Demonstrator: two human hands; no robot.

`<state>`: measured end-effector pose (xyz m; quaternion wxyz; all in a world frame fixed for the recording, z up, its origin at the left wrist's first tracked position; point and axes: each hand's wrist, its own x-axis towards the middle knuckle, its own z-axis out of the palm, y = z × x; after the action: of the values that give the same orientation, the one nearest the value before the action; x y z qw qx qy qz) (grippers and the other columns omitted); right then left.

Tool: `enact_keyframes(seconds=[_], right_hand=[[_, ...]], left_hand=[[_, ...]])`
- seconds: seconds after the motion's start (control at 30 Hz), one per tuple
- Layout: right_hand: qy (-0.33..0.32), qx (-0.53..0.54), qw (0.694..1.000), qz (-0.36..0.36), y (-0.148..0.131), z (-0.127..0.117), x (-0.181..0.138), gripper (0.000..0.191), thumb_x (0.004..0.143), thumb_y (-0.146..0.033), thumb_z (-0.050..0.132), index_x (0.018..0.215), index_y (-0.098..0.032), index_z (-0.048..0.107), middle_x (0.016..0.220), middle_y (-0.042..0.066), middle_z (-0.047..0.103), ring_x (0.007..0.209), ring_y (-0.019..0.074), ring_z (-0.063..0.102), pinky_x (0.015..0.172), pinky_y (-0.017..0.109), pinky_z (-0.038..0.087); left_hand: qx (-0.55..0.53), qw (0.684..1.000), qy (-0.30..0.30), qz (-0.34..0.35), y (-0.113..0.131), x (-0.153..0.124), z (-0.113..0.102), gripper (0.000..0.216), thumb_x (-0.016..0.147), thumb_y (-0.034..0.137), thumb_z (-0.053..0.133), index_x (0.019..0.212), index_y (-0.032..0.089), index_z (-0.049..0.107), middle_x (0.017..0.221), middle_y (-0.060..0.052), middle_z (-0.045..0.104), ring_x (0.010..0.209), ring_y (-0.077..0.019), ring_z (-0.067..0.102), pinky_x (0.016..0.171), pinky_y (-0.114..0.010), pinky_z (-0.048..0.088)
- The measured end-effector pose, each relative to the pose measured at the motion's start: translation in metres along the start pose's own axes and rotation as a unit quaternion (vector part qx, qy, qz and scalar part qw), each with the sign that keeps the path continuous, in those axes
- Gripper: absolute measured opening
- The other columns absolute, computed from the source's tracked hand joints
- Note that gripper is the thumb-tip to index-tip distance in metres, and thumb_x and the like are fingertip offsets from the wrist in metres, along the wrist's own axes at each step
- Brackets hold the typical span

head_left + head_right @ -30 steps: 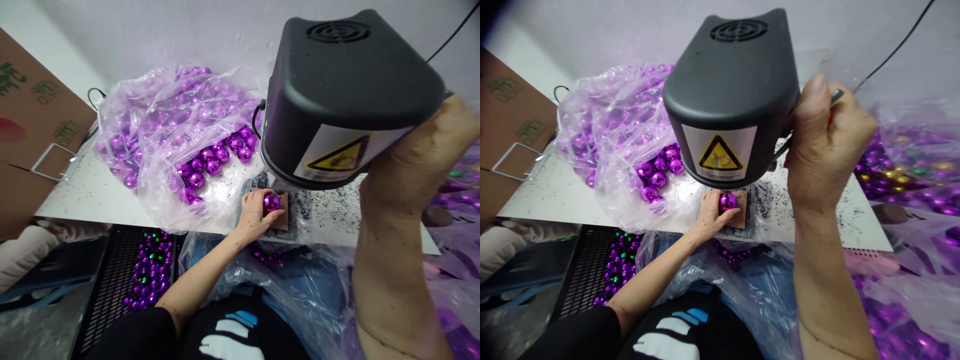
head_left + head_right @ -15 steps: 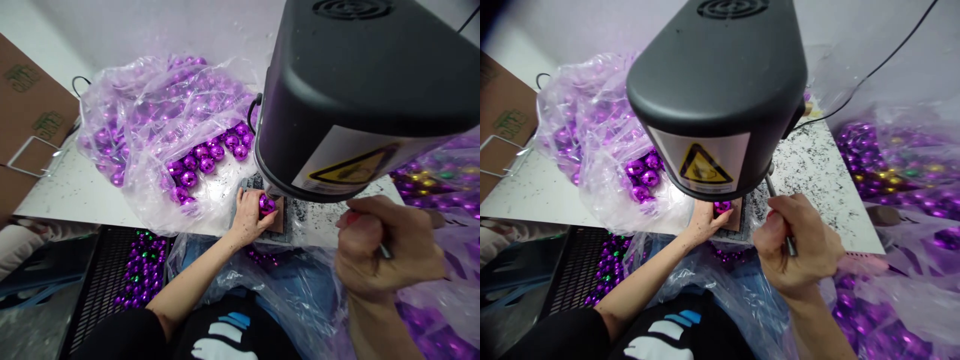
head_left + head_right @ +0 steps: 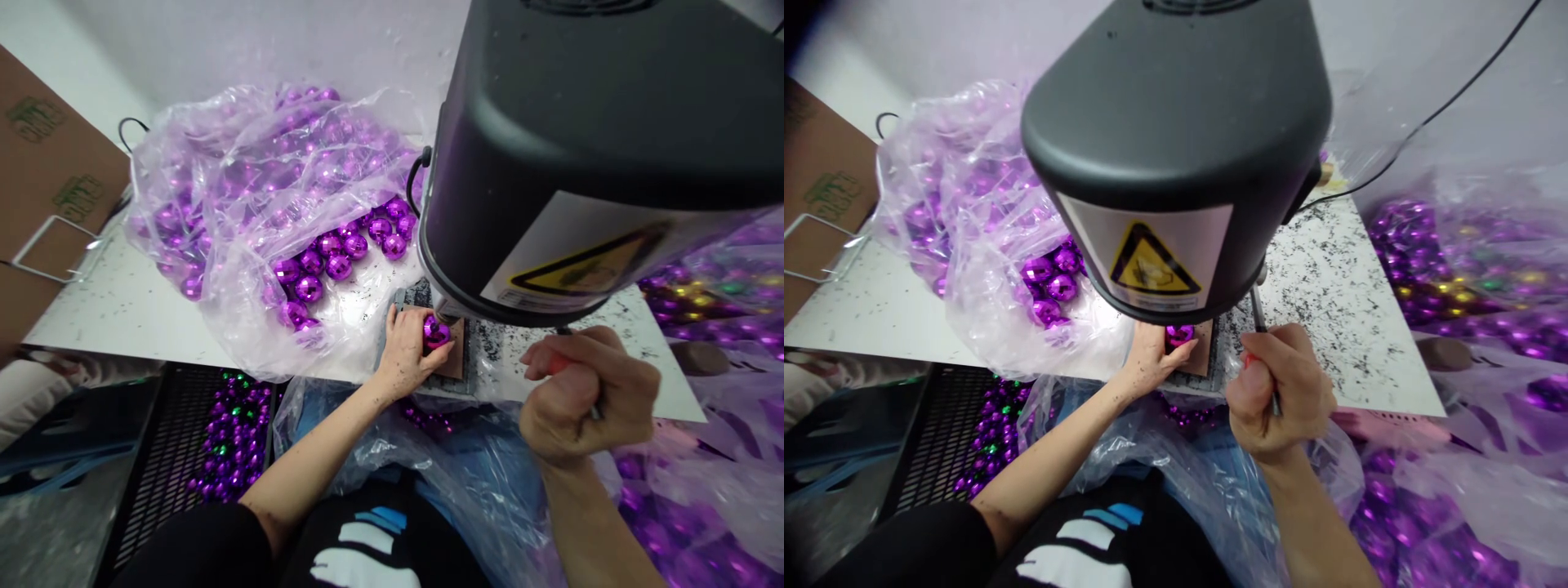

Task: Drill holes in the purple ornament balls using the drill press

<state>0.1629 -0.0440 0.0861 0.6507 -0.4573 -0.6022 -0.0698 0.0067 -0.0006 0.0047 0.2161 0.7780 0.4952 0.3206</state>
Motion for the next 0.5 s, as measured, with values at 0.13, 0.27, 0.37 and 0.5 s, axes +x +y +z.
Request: enact_keyframes(seconds=[0.13,0.27,0.37,0.5], right_hand=[[0.021,0.013,1.0,-0.01,0.003,0.006,-0.001,0.019,0.083,-0.02,0.053,0.067,-0.011,0.058,0.056,0.002,0.049,0.056,0.0087,0.05,0.052,0.025,0.041],[0.063,0.041,0.997,-0.014,0.001,0.016,0.0,0.018,0.085,-0.018,0.049,0.072,-0.01,0.058,0.054,-0.001,0.044,0.052,0.006,0.047,0.049,0.022,0.042],[0.082,0.042,0.996,-0.006,0.001,0.021,-0.001,0.022,0.087,-0.019,0.047,0.071,-0.011,0.058,0.052,-0.001,0.04,0.05,0.0054,0.045,0.045,0.02,0.039],[0.059,0.028,0.998,0.003,0.01,0.021,-0.011,0.024,0.087,-0.023,0.048,0.069,-0.012,0.059,0.052,0.0,0.043,0.052,0.0071,0.047,0.046,0.021,0.039]], left_hand=[[-0.004,1.0,0.006,0.005,0.0,0.001,0.0,0.039,0.085,0.032,0.07,0.117,0.018,0.053,0.11,-0.008,0.065,0.114,-0.0269,0.057,0.116,-0.05,0.029],[-0.005,1.0,0.014,0.01,-0.001,0.001,0.001,0.039,0.085,0.033,0.071,0.116,0.017,0.054,0.115,-0.01,0.063,0.12,-0.0292,0.053,0.116,-0.051,0.03],[-0.006,1.0,0.012,0.01,-0.001,0.0,0.001,0.039,0.085,0.034,0.07,0.116,0.017,0.054,0.119,-0.011,0.062,0.121,-0.0293,0.052,0.116,-0.052,0.029],[-0.009,1.0,0.007,0.006,-0.002,0.001,0.001,0.039,0.085,0.035,0.07,0.117,0.017,0.054,0.122,-0.012,0.061,0.12,-0.0293,0.052,0.115,-0.052,0.03]])
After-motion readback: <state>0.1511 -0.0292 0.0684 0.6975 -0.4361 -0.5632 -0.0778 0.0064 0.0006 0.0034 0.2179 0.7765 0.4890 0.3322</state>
